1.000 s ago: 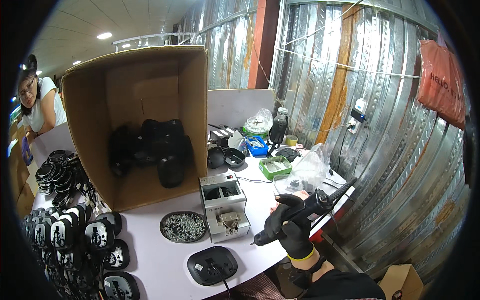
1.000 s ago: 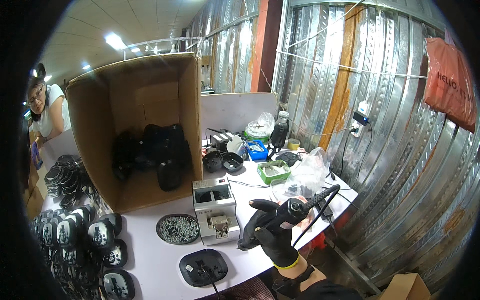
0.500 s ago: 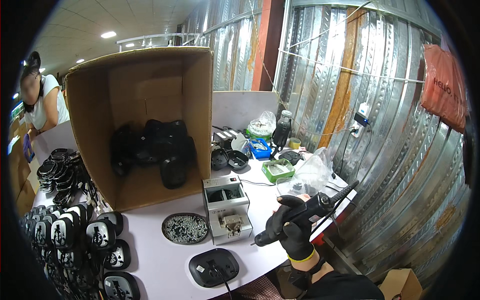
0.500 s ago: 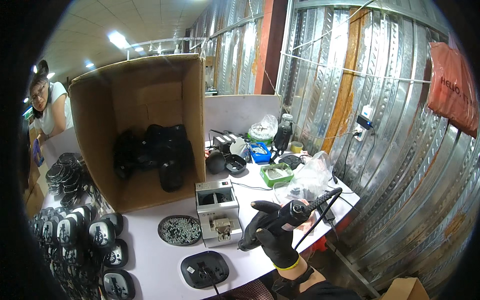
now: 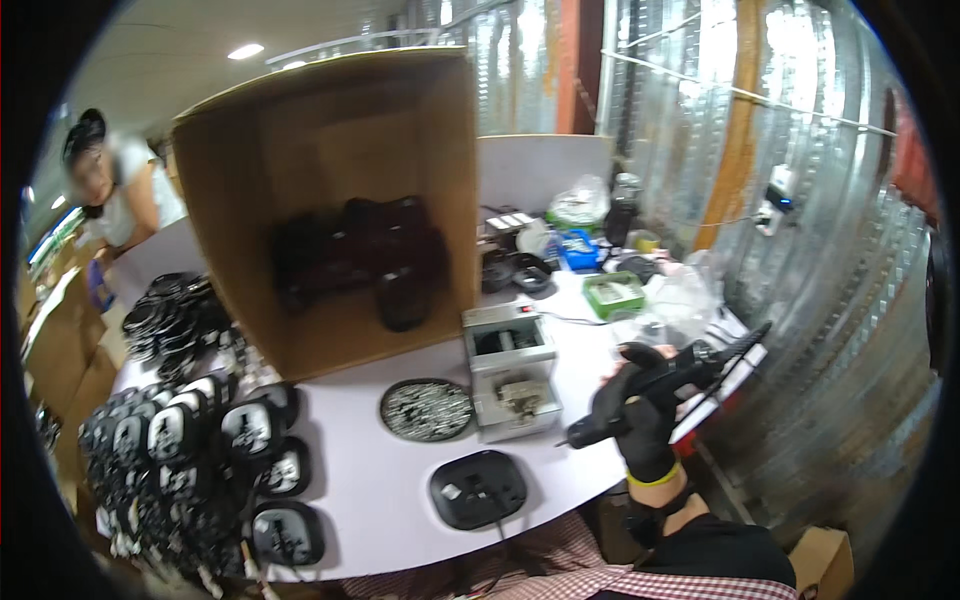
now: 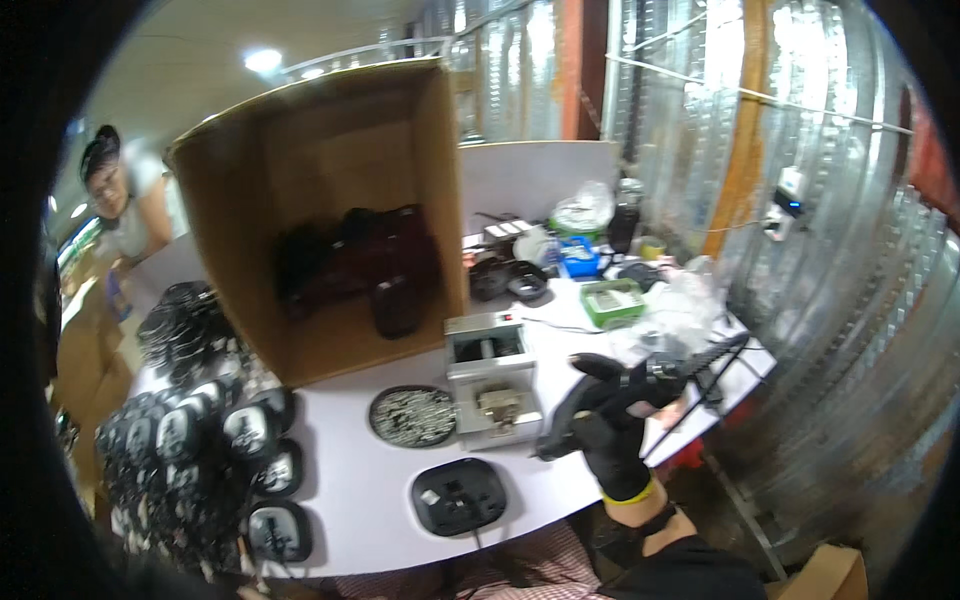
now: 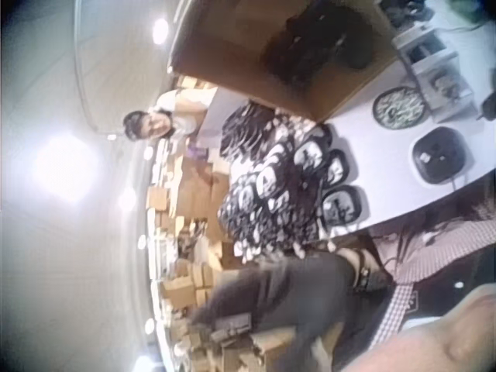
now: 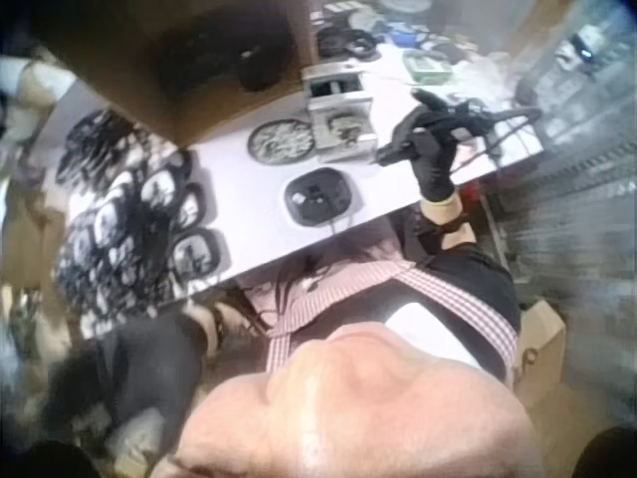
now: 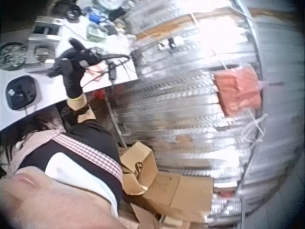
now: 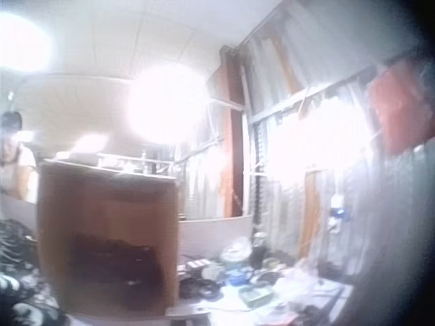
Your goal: The recorder uses an electric screwdriver to attach components to a plastic base at a manufacturing workstation.
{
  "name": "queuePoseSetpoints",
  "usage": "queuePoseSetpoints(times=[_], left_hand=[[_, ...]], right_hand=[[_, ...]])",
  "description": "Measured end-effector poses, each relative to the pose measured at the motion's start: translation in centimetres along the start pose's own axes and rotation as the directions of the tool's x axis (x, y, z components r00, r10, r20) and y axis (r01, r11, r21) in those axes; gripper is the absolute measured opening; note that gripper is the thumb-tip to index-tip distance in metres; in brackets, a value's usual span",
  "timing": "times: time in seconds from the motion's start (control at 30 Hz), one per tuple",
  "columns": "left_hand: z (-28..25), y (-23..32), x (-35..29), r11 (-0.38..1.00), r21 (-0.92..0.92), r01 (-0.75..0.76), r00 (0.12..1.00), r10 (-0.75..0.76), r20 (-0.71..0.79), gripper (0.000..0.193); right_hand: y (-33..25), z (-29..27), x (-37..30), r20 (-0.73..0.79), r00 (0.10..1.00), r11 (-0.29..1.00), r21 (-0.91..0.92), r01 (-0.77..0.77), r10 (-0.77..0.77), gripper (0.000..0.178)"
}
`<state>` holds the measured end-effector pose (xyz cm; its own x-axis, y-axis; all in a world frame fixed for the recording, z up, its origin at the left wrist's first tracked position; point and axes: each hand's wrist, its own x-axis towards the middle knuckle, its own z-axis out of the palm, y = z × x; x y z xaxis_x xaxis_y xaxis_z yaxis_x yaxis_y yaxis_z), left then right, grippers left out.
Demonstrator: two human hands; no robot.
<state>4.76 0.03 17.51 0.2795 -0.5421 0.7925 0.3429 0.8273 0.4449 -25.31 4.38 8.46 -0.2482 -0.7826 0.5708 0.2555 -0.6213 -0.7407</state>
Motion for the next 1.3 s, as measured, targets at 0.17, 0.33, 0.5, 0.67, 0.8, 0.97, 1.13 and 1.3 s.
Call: queuePoseSetpoints(times=[0.17,0.33,0.5,0.67,0.8,0.97,1.13,1.3], left_hand=[[-1.9,6.6,1.1,0.966,0.215,-0.144,0.974,0.177,-0.141,0.078],[-4.5,6.3,4.4,0.832,0.552,-0.062,0.977,0.164,-0.137,0.088],[-8.3,7.2,6.7,0.648,0.754,-0.106,0.972,0.227,-0.058,0.081],[-8.4,7.3,7.3,0.636,0.761,-0.129,0.973,0.231,-0.028,0.078],[-8.7,6.7,6.7,0.660,0.744,-0.103,0.977,0.207,-0.049,0.079],[-8.6,6.8,6.5,0.712,0.701,-0.043,0.981,0.161,-0.104,0.078],[-8.9,6.9,6.2,0.683,0.730,-0.036,0.982,0.160,-0.102,0.078],[-9.0,6.6,5.9,0.692,0.722,-0.010,0.982,0.144,-0.125,0.078]], right_hand=[[-0.2,-4.4,-0.9,0.020,0.995,0.970,0.219,-0.104,0.102,0.068],[2.6,-5.0,-1.3,-0.291,0.953,0.970,0.199,0.141,-0.079,0.066],[1.5,-3.8,-0.8,-0.068,0.997,0.982,0.184,0.047,-0.035,0.072],[1.1,-2.2,-0.3,-0.112,0.989,0.979,0.164,0.118,-0.101,0.071],[0.9,-1.7,-0.2,-0.118,0.987,0.979,0.163,0.124,-0.106,0.069],[1.1,-1.5,0.0,-0.107,0.982,0.975,0.142,0.171,-0.157,0.066],[1.3,-2.8,-0.3,-0.112,0.986,0.964,0.223,0.145,-0.123,0.067],[1.0,-1.9,-0.4,-0.126,0.979,0.966,0.185,0.180,-0.158,0.066]])
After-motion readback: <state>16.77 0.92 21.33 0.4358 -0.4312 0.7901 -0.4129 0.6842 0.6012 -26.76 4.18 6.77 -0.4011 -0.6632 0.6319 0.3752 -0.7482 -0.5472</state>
